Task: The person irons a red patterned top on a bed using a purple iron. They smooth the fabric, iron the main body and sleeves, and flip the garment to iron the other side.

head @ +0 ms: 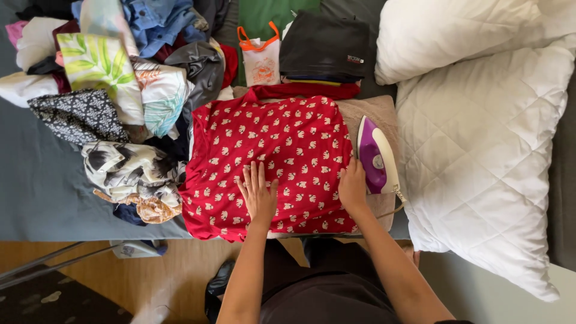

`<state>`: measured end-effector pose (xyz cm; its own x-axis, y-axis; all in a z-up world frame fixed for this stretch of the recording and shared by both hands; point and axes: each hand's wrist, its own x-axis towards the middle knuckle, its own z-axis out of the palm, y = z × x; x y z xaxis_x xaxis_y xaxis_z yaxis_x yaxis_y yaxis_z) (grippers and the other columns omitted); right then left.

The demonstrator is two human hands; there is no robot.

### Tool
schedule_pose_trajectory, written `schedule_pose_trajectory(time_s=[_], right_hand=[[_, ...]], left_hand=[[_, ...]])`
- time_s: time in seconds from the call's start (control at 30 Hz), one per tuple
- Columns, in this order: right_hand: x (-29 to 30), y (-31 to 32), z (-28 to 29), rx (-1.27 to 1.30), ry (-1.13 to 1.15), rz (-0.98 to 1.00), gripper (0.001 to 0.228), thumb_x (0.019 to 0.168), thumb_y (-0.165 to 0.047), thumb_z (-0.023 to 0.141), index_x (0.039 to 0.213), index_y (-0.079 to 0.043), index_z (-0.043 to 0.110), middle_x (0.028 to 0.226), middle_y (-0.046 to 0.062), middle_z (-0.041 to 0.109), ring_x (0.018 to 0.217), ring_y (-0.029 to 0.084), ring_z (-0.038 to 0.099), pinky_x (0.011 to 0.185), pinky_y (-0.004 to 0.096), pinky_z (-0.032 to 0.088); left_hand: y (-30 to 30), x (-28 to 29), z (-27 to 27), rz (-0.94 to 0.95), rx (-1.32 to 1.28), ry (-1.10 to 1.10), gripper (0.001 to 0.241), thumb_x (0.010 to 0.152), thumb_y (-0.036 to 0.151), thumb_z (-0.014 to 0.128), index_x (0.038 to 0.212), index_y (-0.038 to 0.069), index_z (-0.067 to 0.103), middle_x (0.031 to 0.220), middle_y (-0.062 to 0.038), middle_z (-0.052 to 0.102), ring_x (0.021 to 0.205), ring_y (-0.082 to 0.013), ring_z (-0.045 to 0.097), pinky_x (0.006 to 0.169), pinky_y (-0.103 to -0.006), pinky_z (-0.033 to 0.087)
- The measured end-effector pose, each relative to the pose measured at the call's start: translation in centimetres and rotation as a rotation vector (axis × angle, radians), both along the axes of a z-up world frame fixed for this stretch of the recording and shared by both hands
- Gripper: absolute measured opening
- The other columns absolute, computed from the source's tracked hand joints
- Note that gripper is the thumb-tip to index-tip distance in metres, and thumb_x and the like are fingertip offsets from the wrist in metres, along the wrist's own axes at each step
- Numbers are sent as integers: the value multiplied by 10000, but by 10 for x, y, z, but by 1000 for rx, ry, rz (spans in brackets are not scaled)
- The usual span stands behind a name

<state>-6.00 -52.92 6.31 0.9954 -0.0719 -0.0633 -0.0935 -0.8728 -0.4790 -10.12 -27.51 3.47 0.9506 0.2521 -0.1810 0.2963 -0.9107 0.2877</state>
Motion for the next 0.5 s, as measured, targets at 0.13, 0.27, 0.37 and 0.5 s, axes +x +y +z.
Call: schedule_pose_trajectory(time_s=[0.13, 0.27, 0.37, 0.5], right_hand=[[9, -6, -11, -79, 150, -78, 434, 1098, -232, 425, 1421, 57, 449, 1211, 266, 571, 1068, 413, 668, 885, 473, 571], [8, -25, -26, 41, 242, -231, 381, 1048, -342, 552, 1245, -16, 549, 1010, 225, 694, 925, 398, 725, 728, 482, 582], [7, -28, -13, 104, 169, -265, 261, 1000, -313, 639, 1032, -55, 663, 847, 137, 691, 818, 337, 718, 656, 426, 565], [7, -16, 10, 238, -130, -205, 193, 992, -291, 693, 963, -113, 626, 868, 40, 594, 845, 256, 653, 727, 373, 535]], left_hand=[[3, 2, -9, -83, 80, 223, 706, 1048, 609, 249, 1655, 281, 99, 1732, -6, 16, 1584, -248, -58, 1264, -511, -87], [-7, 9, -6, -34, 68, 227, 734, 1045, 635, 228, 1656, 253, 90, 1728, -53, 7, 1579, -291, -58, 1246, -553, -85], [-34, 30, 14, -17, -74, 139, 764, 1025, 657, 291, 1643, 227, 163, 1719, -86, 54, 1575, -325, 12, 1252, -566, -2], [-84, 56, -2, -165, -445, -431, 566, 936, 538, 688, 1262, 76, 672, 1278, -152, 644, 1306, -341, 562, 1142, -443, 415]])
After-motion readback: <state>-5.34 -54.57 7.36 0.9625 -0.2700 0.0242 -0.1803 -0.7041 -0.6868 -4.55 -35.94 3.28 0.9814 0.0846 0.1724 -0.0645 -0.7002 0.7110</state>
